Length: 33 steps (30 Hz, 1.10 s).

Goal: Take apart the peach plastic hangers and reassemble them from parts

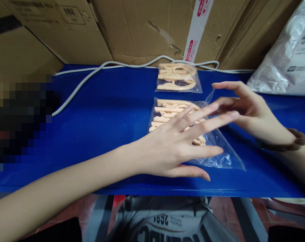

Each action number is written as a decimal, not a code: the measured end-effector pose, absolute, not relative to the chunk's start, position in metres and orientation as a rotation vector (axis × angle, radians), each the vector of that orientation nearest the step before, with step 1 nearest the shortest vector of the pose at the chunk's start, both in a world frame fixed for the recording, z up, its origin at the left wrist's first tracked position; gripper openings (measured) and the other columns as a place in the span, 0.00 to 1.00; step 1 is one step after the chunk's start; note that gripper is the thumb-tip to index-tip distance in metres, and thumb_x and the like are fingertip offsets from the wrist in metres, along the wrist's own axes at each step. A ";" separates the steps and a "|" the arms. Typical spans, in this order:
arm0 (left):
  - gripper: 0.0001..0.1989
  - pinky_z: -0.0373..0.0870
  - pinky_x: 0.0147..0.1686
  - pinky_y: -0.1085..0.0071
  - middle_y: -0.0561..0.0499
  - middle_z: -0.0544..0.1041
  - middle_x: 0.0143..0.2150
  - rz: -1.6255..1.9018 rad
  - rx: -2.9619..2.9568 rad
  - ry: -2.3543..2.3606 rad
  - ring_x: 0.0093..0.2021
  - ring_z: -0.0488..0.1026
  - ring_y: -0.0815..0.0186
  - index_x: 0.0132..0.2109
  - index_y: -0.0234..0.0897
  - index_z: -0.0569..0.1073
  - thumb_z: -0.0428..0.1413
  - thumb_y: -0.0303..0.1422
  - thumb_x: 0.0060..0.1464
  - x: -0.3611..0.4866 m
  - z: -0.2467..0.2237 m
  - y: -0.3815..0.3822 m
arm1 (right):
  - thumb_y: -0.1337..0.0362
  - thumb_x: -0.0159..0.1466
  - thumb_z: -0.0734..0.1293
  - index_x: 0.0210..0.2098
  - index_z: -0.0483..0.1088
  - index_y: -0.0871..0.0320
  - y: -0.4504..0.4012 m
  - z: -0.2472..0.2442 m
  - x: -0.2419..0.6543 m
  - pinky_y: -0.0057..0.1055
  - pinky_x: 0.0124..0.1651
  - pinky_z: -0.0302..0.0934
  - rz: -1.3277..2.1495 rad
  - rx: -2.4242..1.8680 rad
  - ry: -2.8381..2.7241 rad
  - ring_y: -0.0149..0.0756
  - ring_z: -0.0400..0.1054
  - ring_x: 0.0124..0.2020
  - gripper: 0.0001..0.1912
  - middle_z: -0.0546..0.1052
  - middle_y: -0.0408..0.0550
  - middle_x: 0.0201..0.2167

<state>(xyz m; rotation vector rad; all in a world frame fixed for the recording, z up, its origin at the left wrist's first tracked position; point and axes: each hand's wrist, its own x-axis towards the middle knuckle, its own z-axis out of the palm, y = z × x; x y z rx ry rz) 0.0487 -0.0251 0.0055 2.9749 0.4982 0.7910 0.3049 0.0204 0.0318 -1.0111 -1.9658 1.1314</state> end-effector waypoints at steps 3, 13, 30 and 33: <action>0.20 0.52 0.77 0.49 0.49 0.66 0.74 0.906 3.123 0.307 0.76 0.59 0.55 0.60 0.38 0.79 0.51 0.41 0.73 0.054 0.005 -0.033 | 0.62 0.67 0.73 0.63 0.67 0.46 0.019 0.029 0.304 0.32 0.58 0.72 1.110 -0.876 -2.110 0.34 0.78 0.51 0.26 0.82 0.43 0.49; 0.16 0.69 0.69 0.58 0.54 0.85 0.53 1.204 3.189 0.211 0.61 0.77 0.63 0.50 0.34 0.83 0.49 0.24 0.72 0.059 0.002 -0.041 | 0.60 0.72 0.68 0.62 0.72 0.48 0.021 0.016 0.296 0.43 0.63 0.69 0.738 -0.826 -2.363 0.44 0.74 0.58 0.20 0.78 0.48 0.58; 0.16 0.69 0.27 0.70 0.54 0.77 0.28 1.052 3.074 0.134 0.27 0.73 0.68 0.39 0.35 0.82 0.50 0.23 0.68 0.057 0.005 -0.038 | 0.55 0.77 0.58 0.76 0.57 0.51 0.018 0.007 0.291 0.56 0.78 0.42 0.424 -0.815 -2.740 0.48 0.48 0.78 0.29 0.57 0.49 0.77; 0.14 0.67 0.28 0.69 0.53 0.77 0.29 1.049 3.156 0.225 0.28 0.74 0.67 0.39 0.35 0.80 0.50 0.24 0.69 0.055 0.004 -0.039 | 0.54 0.76 0.60 0.74 0.61 0.50 0.020 0.011 0.290 0.56 0.77 0.45 0.439 -0.811 -2.731 0.48 0.52 0.77 0.28 0.62 0.49 0.75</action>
